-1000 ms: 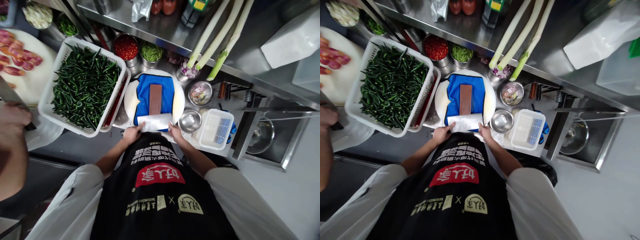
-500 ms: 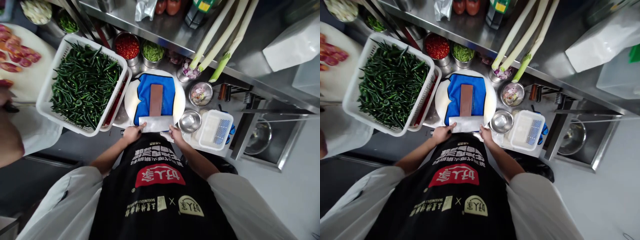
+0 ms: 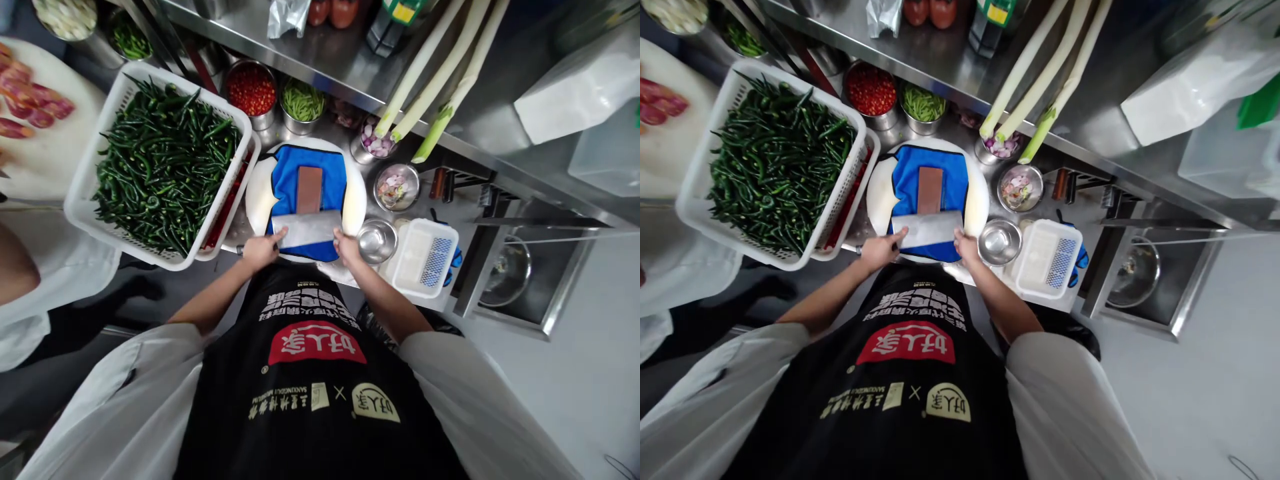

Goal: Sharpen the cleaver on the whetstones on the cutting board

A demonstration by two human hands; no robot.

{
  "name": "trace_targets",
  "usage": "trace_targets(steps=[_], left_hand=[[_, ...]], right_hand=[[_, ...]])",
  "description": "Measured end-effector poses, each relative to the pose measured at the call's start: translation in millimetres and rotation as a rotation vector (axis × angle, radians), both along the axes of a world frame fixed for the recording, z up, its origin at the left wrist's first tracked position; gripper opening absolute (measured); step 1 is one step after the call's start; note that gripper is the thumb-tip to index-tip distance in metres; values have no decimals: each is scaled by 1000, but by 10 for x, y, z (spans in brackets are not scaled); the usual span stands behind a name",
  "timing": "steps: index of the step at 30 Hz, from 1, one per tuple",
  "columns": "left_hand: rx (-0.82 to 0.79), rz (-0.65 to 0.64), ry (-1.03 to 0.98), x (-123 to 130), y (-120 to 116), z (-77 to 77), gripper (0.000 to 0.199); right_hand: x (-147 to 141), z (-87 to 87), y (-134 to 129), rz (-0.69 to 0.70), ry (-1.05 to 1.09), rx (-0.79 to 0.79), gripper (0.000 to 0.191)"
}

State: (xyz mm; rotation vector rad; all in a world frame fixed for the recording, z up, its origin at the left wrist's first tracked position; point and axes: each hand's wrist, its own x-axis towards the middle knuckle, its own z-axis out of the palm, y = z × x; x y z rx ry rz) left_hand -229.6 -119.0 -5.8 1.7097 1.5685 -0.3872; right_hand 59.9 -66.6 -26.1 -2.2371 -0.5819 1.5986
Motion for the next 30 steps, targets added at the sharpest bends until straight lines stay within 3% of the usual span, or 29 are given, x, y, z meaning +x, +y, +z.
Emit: trace_targets(steps=[3,5,7,10,12,14,18,20,24,25,27,30], left_hand=[[116,88,54,-59,613,-93,77],[160,130,71,-75,847,-114,79],[128,132,76,-55,658,-79,79],[-47,80,52,9,-79,11,76],[-103,86,42,16,-348,35,77],[-43,129,64,-33,-197,9,78],[130,207,135,-144,526,-77,81],[106,204,135,-132,452,-59,80],[-110,146,70,-27,-410,50,76],[-130,148,65,-17,-523,62,77],[-90,173,83,-39,-429,46,78],[44,224,131,-117,192,-39,80]], right_hand=[[-200,-101,781,-30,2,83,39],[-288,-109,1109,-3,2,116,43],[-277,-42,968,43,-7,96,46],[-143,106,256,119,-13,-9,50],[-115,144,29,127,-6,-38,50],[-207,100,257,128,3,-14,46],[-462,-73,1121,132,35,126,44],[-439,-85,1055,166,30,134,46],[-188,3,165,267,12,13,49],[-161,9,62,257,13,8,50],[-210,-25,207,256,28,21,49],[-418,-129,918,237,26,102,48]])
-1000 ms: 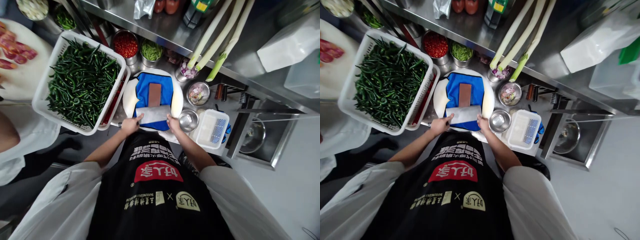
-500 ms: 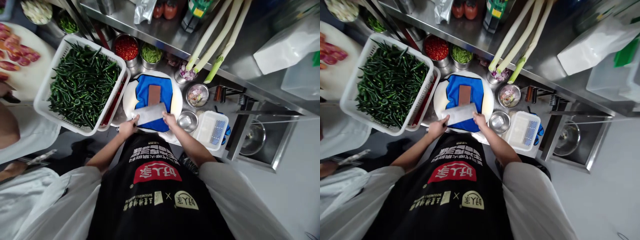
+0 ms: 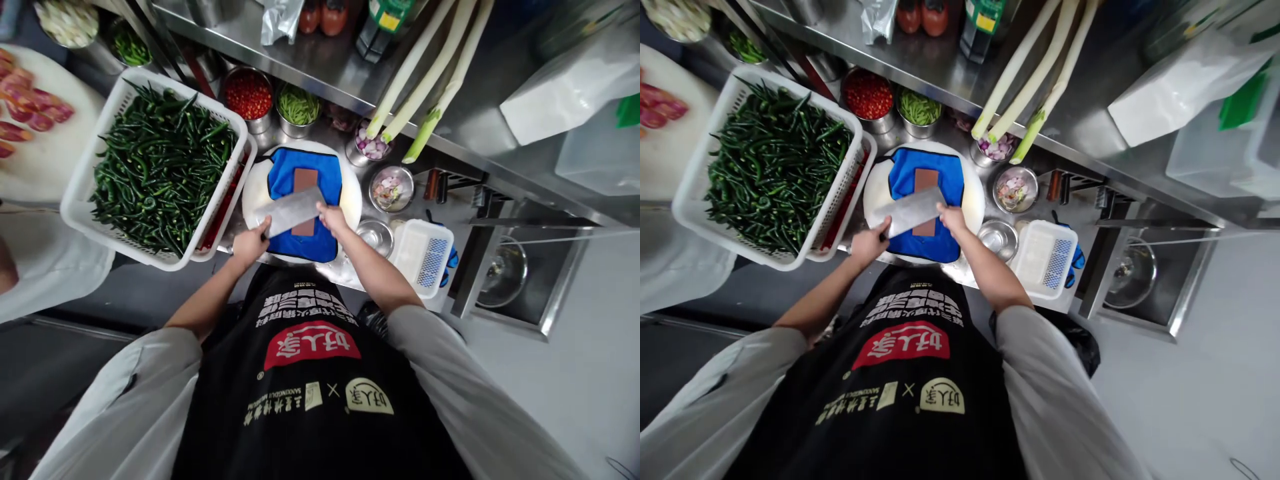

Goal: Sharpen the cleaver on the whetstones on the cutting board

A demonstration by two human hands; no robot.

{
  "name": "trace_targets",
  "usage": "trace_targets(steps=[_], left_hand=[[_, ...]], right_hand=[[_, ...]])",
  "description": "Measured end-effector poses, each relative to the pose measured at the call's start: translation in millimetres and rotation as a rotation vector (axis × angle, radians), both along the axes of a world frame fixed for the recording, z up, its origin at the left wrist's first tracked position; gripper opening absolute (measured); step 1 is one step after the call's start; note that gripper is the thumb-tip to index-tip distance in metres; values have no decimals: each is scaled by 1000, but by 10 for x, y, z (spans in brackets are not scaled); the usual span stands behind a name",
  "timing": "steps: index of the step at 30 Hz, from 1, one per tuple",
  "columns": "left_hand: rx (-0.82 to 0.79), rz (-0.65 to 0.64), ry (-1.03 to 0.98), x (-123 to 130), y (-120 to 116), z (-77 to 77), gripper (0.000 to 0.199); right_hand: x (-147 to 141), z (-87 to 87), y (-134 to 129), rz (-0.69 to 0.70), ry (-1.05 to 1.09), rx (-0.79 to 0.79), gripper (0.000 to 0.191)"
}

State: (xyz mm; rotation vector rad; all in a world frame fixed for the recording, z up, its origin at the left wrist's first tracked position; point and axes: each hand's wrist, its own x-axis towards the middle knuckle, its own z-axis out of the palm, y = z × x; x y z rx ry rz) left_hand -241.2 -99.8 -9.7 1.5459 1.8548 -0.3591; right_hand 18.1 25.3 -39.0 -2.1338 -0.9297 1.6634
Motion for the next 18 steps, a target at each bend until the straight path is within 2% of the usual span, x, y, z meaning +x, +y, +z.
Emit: trace_targets(steps=[1,2,3,4,7,8,9,10,11,14,15,16,18], left_hand=[[32,9,13,-14,157,-22,81],[47,11,18,-15,222,-32,81],[43,4,13,-3,178,-27,81],[18,-10,-2,21,34,-7,79],[-146,-47,-76,103,-634,90,77],[-181,-47,-90,113,-777,115,78],[-188,-40,-91,107,-818,127,78],[-169,-32,-76,86,-747,124,79],[-129,-25,-52,55,-577,106,79],[19,-10,20,-31,126,10,80],[53,-7,32,-42,264,-17,81],[70,-11,33,-41,295,-32,81],[30,-44,4,-7,39,-22,79]], right_hand=[[-49,-17,171,-13,-1,33,49],[-68,-15,237,-20,-4,54,49],[-54,8,181,-17,-7,57,49],[-11,49,14,-3,-13,42,50],[175,191,-734,52,-44,-82,53],[207,214,-891,34,-50,-105,53],[207,214,-933,27,-45,-115,52],[174,194,-853,17,-35,-100,51],[116,157,-667,9,-21,-70,50],[-75,41,81,-20,-2,37,48],[-104,33,220,-31,-5,62,48],[-102,50,241,-33,-12,65,49],[-16,148,-58,-10,-26,22,50]])
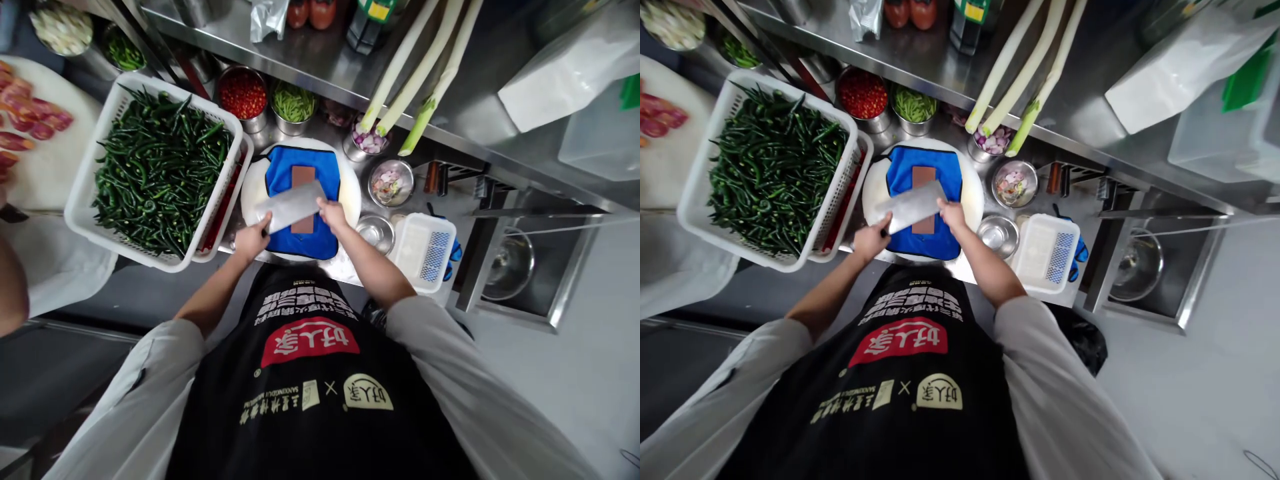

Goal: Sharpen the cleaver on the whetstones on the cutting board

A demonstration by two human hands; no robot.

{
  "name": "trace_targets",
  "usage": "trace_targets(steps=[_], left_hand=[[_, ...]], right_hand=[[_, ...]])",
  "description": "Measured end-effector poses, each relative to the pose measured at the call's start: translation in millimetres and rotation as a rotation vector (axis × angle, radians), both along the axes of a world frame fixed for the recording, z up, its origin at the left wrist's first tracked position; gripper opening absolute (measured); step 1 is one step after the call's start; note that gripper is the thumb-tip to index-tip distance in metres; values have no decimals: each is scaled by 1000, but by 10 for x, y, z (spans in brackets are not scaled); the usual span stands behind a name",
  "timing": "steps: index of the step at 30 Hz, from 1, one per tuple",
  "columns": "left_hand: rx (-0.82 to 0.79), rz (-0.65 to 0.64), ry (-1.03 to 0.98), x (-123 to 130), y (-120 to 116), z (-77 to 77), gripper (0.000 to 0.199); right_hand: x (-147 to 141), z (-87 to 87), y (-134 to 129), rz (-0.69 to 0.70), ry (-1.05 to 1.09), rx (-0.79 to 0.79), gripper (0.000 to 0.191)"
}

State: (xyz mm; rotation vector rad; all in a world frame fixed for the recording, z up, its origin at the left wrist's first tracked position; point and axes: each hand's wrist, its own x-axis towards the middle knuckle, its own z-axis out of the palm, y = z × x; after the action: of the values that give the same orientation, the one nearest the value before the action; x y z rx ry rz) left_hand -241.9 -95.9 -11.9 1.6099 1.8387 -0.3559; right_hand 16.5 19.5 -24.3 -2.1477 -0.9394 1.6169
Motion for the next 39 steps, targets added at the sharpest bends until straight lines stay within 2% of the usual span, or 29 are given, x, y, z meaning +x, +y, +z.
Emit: trace_targets(steps=[2,4,5,6,9,11,13,16,17,18,19,23,24,25,26,29,30,31,32,33,36,37,38,39], left_hand=[[-116,-52,-48,54,-469,44,76],[-197,-68,-70,86,-771,78,75],[-196,-64,-65,84,-771,80,76],[-170,-55,-52,72,-664,70,76],[-28,-26,-3,17,-21,2,79],[22,-25,15,3,218,-12,80],[-17,-53,-3,15,66,29,78],[-175,-104,-63,48,-485,117,76],[-197,-111,-71,51,-576,130,76],[-191,-112,-65,46,-565,128,76],[-161,-109,-50,37,-451,111,76],[41,-75,-1,6,424,-28,80],[71,-70,-3,10,528,-49,80],[82,-74,-11,20,525,-53,80],[66,-91,-26,35,420,-42,79],[-80,-171,-102,95,-187,40,78],[-115,-186,-121,110,-330,61,78],[-127,-187,-129,117,-377,69,78],[-109,-178,-123,116,-314,63,77],[-71,-164,-110,109,-151,45,76],[72,-137,-79,86,565,-35,77],[102,-135,-78,85,719,-50,77],[109,-140,-80,87,768,-52,78],[92,-154,-85,93,703,-43,78]], right_hand=[[137,122,-511,39,-13,-94,53],[223,179,-827,29,-10,-137,54],[225,166,-825,21,-3,-141,53],[201,126,-713,11,5,-130,51],[75,-64,-83,-37,37,-30,48],[46,-125,99,-79,57,33,49],[100,-81,-139,-91,55,7,49],[242,57,-796,-84,25,-104,50],[266,82,-900,-85,25,-124,50],[268,86,-891,-90,27,-126,50],[247,69,-769,-97,32,-115,49],[105,-87,133,-162,43,-12,47],[99,-101,220,-179,46,2,46],[116,-92,188,-188,47,-2,47],[155,-62,43,-190,46,-19,47],[338,67,-683,-201,42,-121,46],[386,90,-848,-220,46,-146,44],[411,90,-905,-238,47,-152,42],[412,69,-842,-255,47,-140,39],[391,30,-672,-265,49,-116,37],[286,-102,52,-272,59,-34,34],[267,-120,188,-281,61,-15,34],[265,-117,205,-294,58,-2,35],[281,-94,96,-307,55,-4,36]])
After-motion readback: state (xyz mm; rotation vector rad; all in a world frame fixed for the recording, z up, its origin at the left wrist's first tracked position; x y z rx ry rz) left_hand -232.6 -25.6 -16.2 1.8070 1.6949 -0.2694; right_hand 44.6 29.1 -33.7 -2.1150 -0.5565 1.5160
